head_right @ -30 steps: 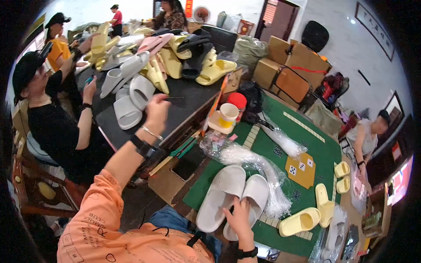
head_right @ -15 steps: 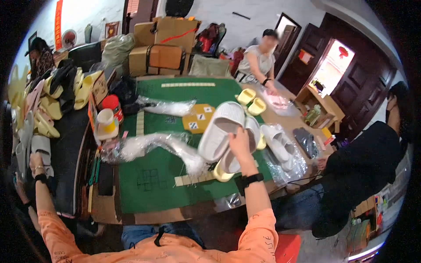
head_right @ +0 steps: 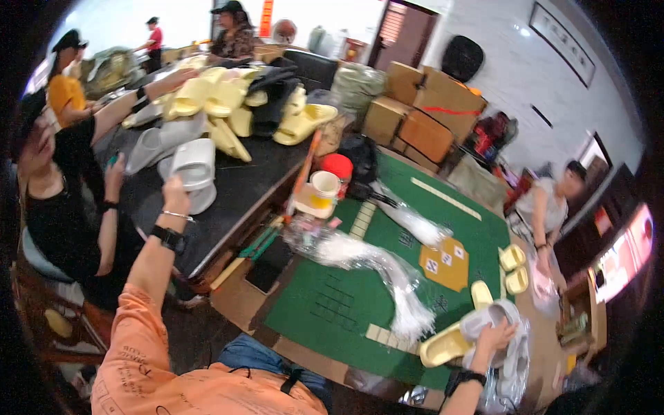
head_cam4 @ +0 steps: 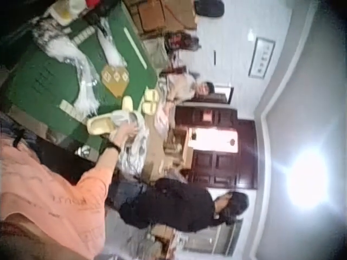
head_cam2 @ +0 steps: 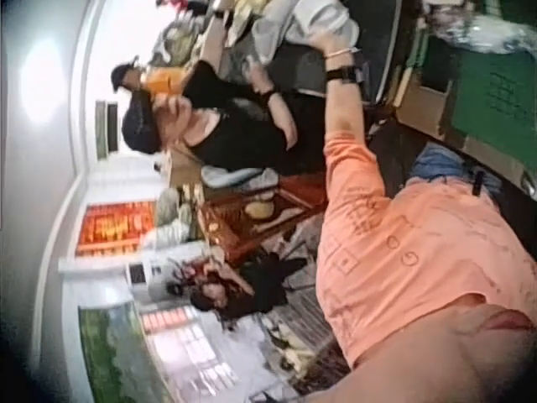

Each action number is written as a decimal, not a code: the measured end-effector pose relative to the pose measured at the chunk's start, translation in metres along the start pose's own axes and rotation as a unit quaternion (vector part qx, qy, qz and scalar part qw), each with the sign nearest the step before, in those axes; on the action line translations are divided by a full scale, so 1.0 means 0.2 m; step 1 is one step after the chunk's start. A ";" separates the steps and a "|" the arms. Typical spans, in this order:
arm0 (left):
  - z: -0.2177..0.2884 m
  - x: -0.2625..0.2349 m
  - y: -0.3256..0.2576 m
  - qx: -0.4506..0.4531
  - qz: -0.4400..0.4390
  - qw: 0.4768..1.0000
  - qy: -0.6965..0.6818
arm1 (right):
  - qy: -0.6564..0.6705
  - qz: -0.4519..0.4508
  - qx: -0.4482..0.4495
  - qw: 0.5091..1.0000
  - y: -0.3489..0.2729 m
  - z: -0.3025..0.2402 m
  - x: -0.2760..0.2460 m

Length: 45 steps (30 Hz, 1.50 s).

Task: The recorder is seen assembling and organizing various colors of plastic slippers/sandals at a workstation.

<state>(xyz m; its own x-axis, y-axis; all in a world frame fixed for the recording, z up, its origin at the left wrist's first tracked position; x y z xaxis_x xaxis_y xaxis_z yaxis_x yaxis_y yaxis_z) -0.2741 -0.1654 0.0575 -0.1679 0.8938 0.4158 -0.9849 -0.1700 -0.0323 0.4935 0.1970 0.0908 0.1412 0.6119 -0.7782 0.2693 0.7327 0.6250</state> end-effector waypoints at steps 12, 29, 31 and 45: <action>0.44 -0.11 -0.39 -0.043 -0.101 0.963 -0.247 | 0.448 -0.054 -0.296 0.842 -0.45 -0.92 -0.67; 0.61 -0.15 -1.43 -0.125 -0.303 0.924 -0.198 | 0.803 -0.553 -0.126 0.183 -1.60 -1.28 -1.43; 0.63 -0.12 -1.58 0.079 -0.344 0.936 -0.007 | 0.790 -0.462 -0.229 0.332 -1.61 -1.17 -1.31; 0.40 0.31 -1.68 -0.211 -0.500 0.834 -0.096 | 0.756 -0.176 0.005 0.631 -0.77 -0.66 -1.04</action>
<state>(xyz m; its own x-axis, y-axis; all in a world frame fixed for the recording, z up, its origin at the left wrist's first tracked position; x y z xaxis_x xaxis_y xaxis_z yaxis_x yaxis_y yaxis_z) 0.0505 -0.0849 0.1669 0.7171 0.4105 0.5633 -0.5621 0.8185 0.1190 0.2978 -0.0039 0.1644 -0.9966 0.0025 0.0828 0.0375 0.9047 0.4244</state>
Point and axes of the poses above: each hand's wrist, its own y-axis towards the middle knuckle, its own x-axis out of the palm, z = x × y, the point moved 3 cm from there along y, towards the middle knuckle, and after that the axes turned 8 degrees about z, right-handed, at the moved point
